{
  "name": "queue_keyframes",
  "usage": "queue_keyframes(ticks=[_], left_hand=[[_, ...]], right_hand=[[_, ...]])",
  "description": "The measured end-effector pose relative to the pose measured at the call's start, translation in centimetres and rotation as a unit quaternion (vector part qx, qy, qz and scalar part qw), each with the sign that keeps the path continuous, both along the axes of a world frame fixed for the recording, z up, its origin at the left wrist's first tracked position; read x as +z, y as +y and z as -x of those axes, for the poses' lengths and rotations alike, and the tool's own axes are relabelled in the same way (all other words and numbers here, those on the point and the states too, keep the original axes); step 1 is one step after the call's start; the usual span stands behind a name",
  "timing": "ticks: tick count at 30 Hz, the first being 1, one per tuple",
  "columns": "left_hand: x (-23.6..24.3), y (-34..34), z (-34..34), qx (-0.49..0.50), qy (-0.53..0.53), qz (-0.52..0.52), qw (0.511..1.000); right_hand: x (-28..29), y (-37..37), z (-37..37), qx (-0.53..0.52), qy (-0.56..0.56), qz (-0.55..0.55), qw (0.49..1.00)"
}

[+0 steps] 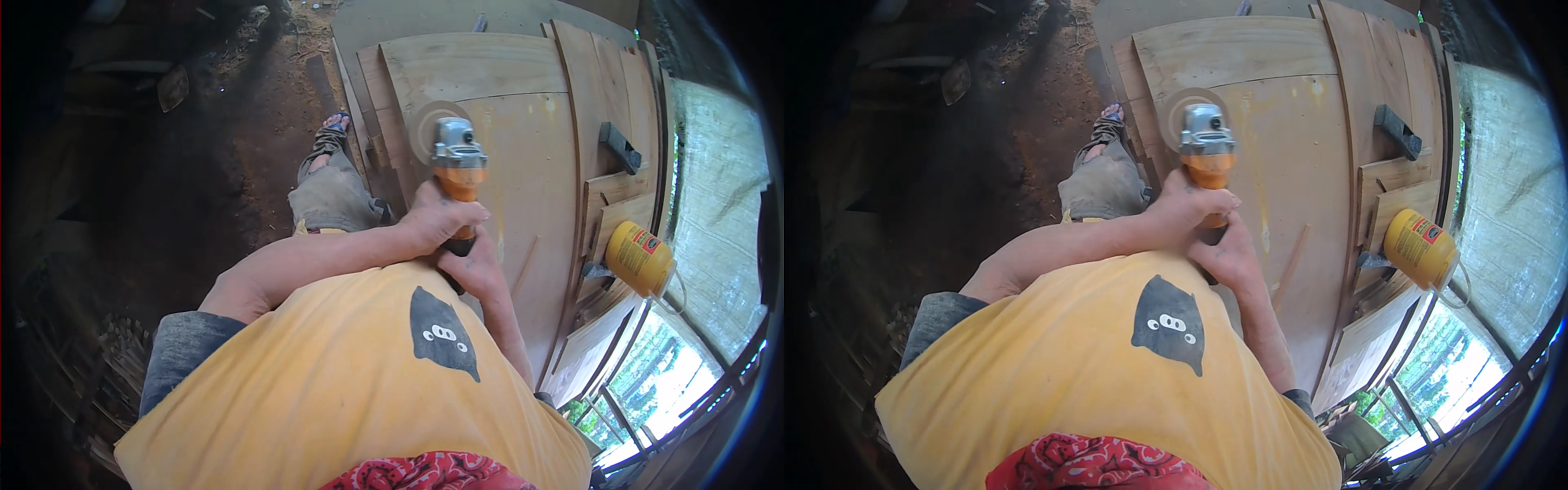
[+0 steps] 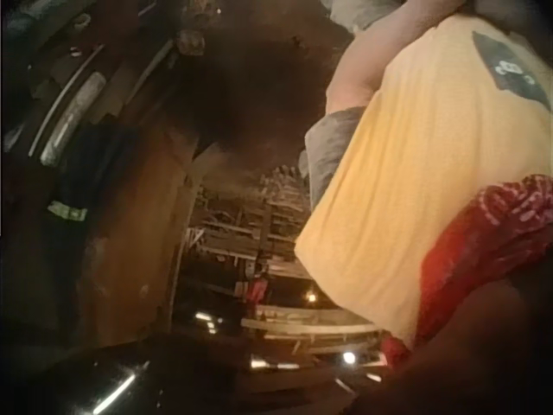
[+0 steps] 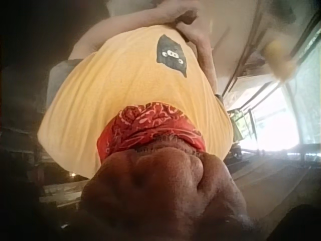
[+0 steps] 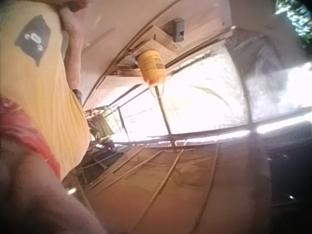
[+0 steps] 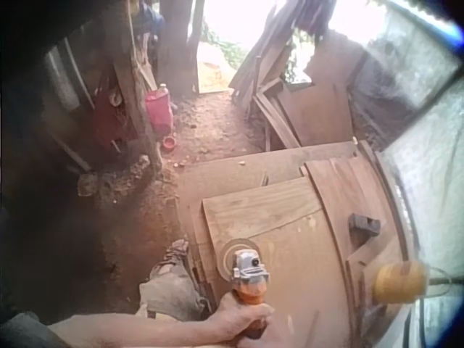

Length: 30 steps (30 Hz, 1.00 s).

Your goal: The person sands a wooden board with a power sander, uses a hand plane on the edges of the board, and applies glue from a yellow container to a larger wooden surface.

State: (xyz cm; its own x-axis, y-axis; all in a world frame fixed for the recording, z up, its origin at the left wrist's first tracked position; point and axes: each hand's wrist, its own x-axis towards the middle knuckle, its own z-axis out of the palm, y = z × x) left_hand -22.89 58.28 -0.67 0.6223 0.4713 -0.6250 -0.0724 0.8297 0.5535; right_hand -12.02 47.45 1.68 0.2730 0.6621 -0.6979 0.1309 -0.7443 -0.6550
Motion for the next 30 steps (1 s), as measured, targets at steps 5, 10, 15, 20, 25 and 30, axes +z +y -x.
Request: queue_keyframes(ticks=[5, 10, 15, 20, 25, 30], left_hand=[[-0.5, -0.1, 1.2, -0.013, 0.004, -0.004, 1.0], [-0.9, -1.0, 0.8, -0.007, -0.011, -0.014, 1.0], [-1.2, -0.8, 1.7, 0.024, 0.027, -0.01, 0.999], [-0.7, -1.0, 0.9, -0.031, -0.012, 0.003, 0.999], [-0.5, -0.3, 1.4, -0.011, 0.01, -0.015, 1.0], [-1.5, 2.1, 0.6, -0.029, -0.008, -0.051, 0.998]], right_hand=[[0.2, -0.1, 0.0, 0.046, 0.018, -0.003, 0.999], [0.4, -0.3, 0.1, 0.028, 0.021, 0.05, 0.998], [0.1, 0.0, 0.9, 0.084, 0.002, -0.039, 0.996], [0.1, -1.1, 0.7, 0.023, 0.019, -0.029, 0.999], [-0.7, -1.1, 0.9, 0.035, -0.012, -0.017, 0.999], [-0.4, 2.0, 0.6, 0.019, 0.013, -0.044, 0.999]])
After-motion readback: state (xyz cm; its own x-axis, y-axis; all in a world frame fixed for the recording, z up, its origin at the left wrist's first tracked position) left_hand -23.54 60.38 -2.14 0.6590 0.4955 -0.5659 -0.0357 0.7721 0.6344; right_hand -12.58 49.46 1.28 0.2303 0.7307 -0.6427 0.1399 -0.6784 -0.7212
